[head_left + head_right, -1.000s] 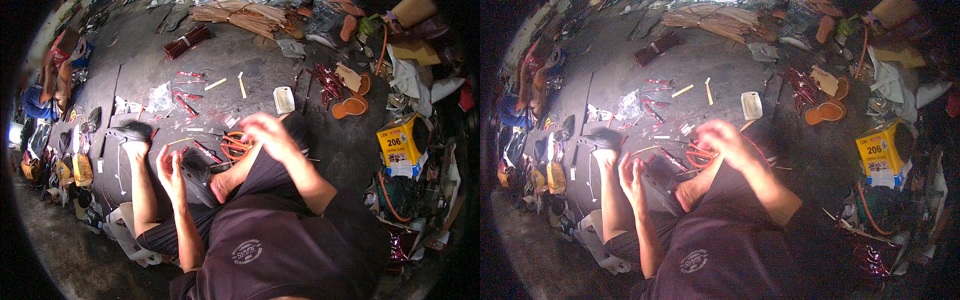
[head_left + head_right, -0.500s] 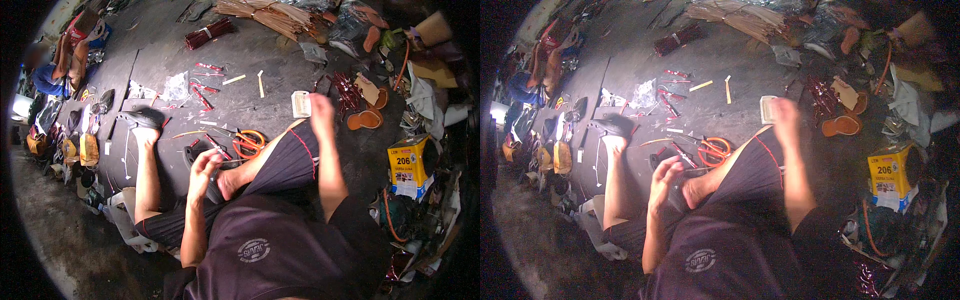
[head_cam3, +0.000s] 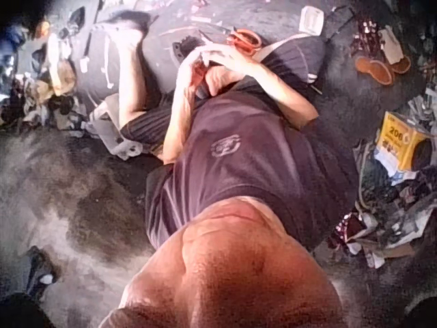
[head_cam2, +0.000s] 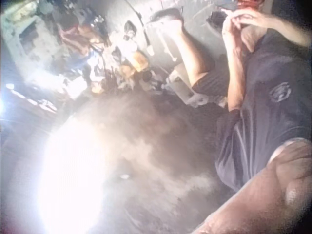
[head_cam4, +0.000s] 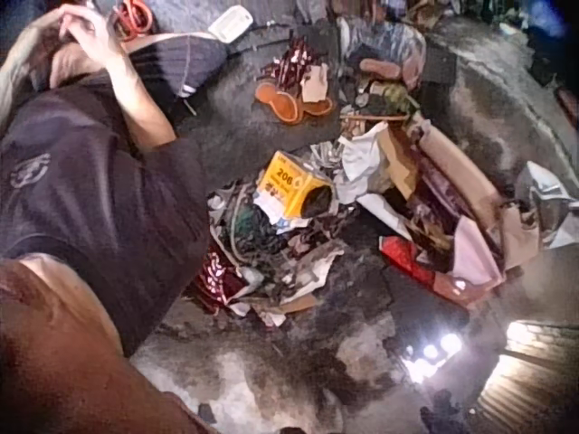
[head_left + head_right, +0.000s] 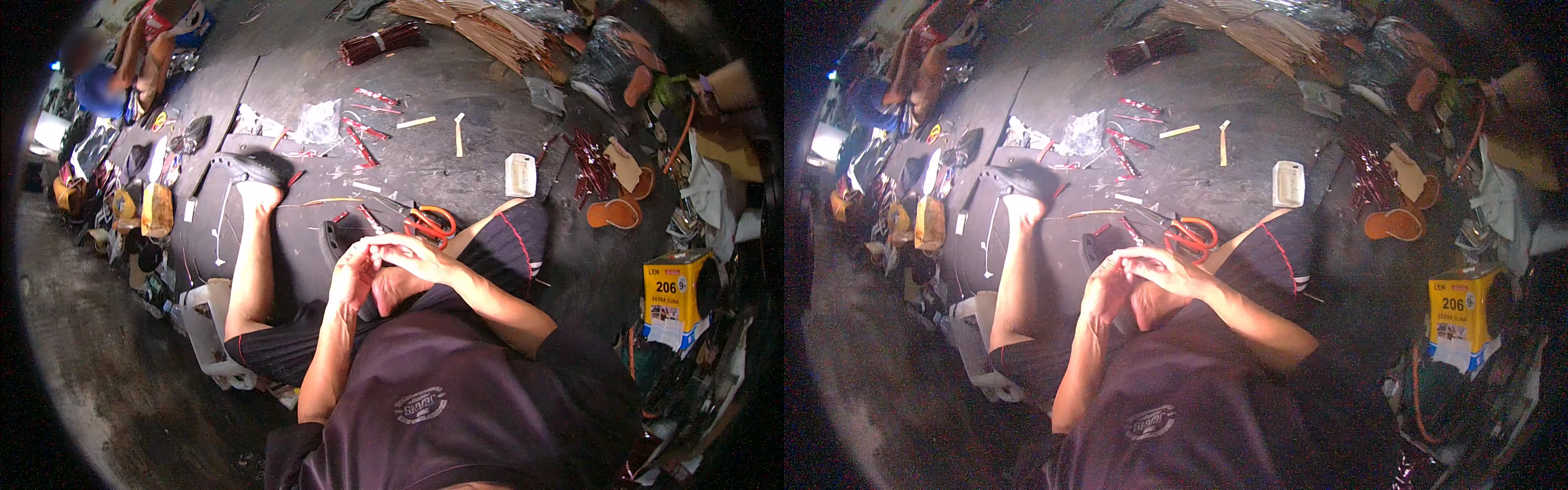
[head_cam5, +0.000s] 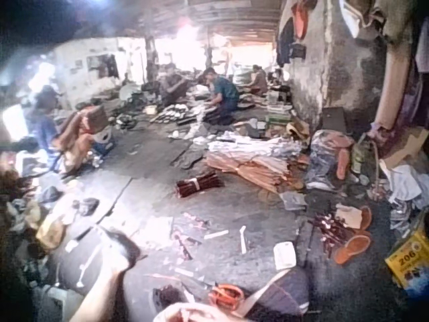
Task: The person sits on the floor and assembles small red cylindrical objects by inserting thin sticks into them and trimming excess material with scissors. The person handles the objects one at a time, repeatedly inserting sticks and cutting them to length.
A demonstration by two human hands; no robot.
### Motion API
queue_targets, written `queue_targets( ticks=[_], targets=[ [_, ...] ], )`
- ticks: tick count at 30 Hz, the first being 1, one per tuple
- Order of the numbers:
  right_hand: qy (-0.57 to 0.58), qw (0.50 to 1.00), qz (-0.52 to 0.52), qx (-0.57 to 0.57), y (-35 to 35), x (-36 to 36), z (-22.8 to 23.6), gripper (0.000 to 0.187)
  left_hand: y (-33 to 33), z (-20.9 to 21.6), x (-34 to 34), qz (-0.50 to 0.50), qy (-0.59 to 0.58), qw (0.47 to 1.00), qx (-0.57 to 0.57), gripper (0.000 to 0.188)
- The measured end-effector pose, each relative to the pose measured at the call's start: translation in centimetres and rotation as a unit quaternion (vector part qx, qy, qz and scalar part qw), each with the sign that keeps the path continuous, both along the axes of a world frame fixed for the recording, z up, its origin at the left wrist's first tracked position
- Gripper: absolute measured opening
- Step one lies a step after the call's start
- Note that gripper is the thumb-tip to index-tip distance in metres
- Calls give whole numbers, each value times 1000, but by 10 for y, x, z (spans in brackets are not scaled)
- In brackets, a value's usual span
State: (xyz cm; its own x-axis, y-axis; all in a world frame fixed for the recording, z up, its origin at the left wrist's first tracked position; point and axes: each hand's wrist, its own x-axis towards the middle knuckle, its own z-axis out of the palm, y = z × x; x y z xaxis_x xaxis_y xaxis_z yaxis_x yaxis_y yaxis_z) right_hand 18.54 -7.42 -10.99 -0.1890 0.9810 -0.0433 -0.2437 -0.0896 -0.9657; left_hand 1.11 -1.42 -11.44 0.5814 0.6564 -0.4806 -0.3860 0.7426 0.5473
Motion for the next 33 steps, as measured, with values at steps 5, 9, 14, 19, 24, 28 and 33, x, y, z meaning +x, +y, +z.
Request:
queue_targets(
  ticks=[5,9,14,19,24,28,33],
  targets=[
    [-79,997,-4,-19,-20,-13,0,41,-9,1,-13,-39,174,981,73,15],
    [-219,967,-123,-34,-13,-10,-23,41,1,-5,-25,18,215,973,84,18],
    [-335,918,-209,36,53,13,-37,16,19,-1,-54,118,162,974,105,25],
    [-516,838,-140,107,126,19,-140,37,16,0,-55,145,150,966,151,22],
    [-636,747,-192,-15,164,-10,-180,29,12,-24,-72,150,156,969,116,19],
    [-665,739,-103,21,149,-20,-124,28,6,-35,-85,170,150,969,98,19],
    [-596,770,-225,-32,159,-16,-167,19,7,-46,-78,144,128,977,90,14]
  ],
)
